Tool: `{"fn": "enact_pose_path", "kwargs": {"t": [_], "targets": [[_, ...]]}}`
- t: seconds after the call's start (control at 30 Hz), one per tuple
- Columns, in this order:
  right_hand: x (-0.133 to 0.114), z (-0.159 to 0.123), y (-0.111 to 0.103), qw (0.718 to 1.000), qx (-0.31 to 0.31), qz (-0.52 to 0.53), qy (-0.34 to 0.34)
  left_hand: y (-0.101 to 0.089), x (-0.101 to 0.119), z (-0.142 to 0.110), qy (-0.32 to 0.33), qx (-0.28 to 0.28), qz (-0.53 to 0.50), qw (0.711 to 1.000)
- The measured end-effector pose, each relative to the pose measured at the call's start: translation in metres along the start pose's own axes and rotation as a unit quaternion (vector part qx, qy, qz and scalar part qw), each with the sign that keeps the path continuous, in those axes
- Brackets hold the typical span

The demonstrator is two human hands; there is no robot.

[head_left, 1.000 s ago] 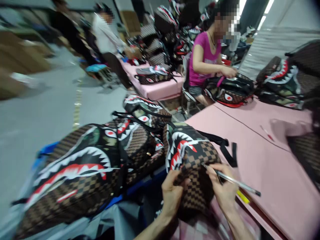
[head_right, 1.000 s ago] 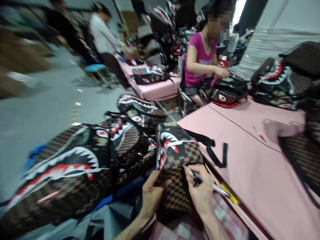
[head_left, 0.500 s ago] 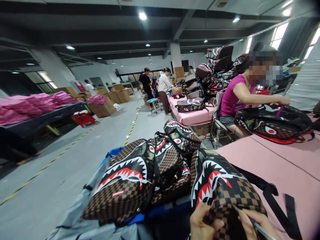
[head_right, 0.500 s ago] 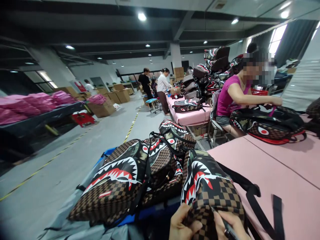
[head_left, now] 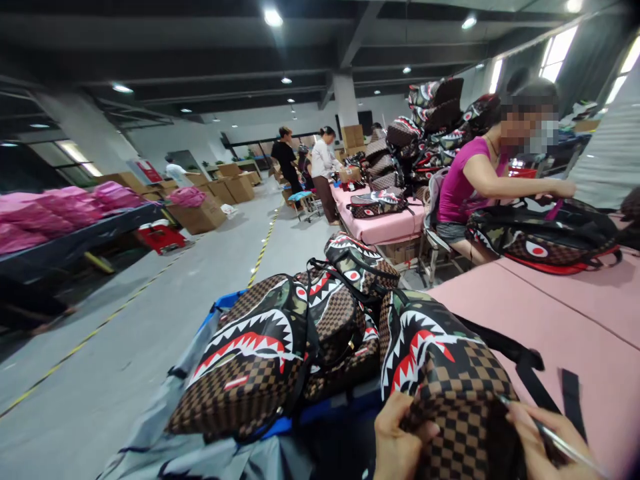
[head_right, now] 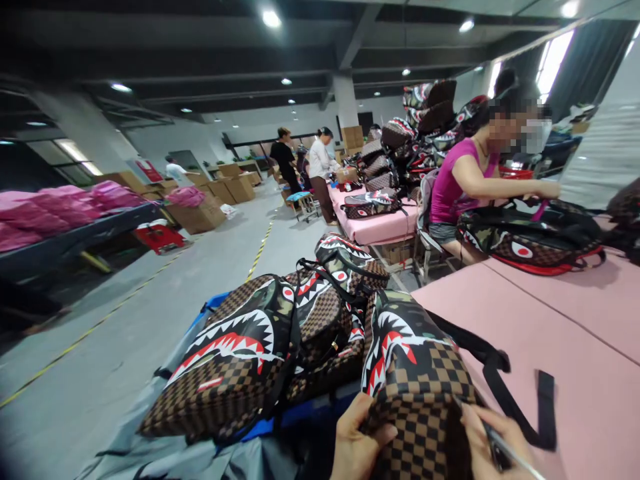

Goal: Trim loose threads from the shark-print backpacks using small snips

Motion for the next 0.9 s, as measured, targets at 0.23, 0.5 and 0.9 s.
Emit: {"fn": "enact_pose_path", "kwargs": {"t": [0.23,0.5,0.9], "targets": [[-0.029,-0.016,0.007,0.993,-0.077,-0.004,-0.091,-0.002,0.023,-0.001,-0.019,-0.031,0.038,0.999],[-0.029,-0.015,-0.006,0.998,-0.023,0.027,-0.049,0.000,0.026,-0.002,-0.005,-0.041,0.037,0.998],[-0.024,-0.008,-0.009,0.998,-0.018,0.001,-0.062,0.003,0.029,-0.001,-0.007,-0.043,0.049,0.998]]}}
Point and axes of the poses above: each hand's wrist, its own z-axis towards the middle knuckle, its own y-axis out of the palm, x = y × z, the point moved 4 cm from there along z, towards the middle knuckle, and after that the axes turned 15 degrees about y, right-handed, at the moved point
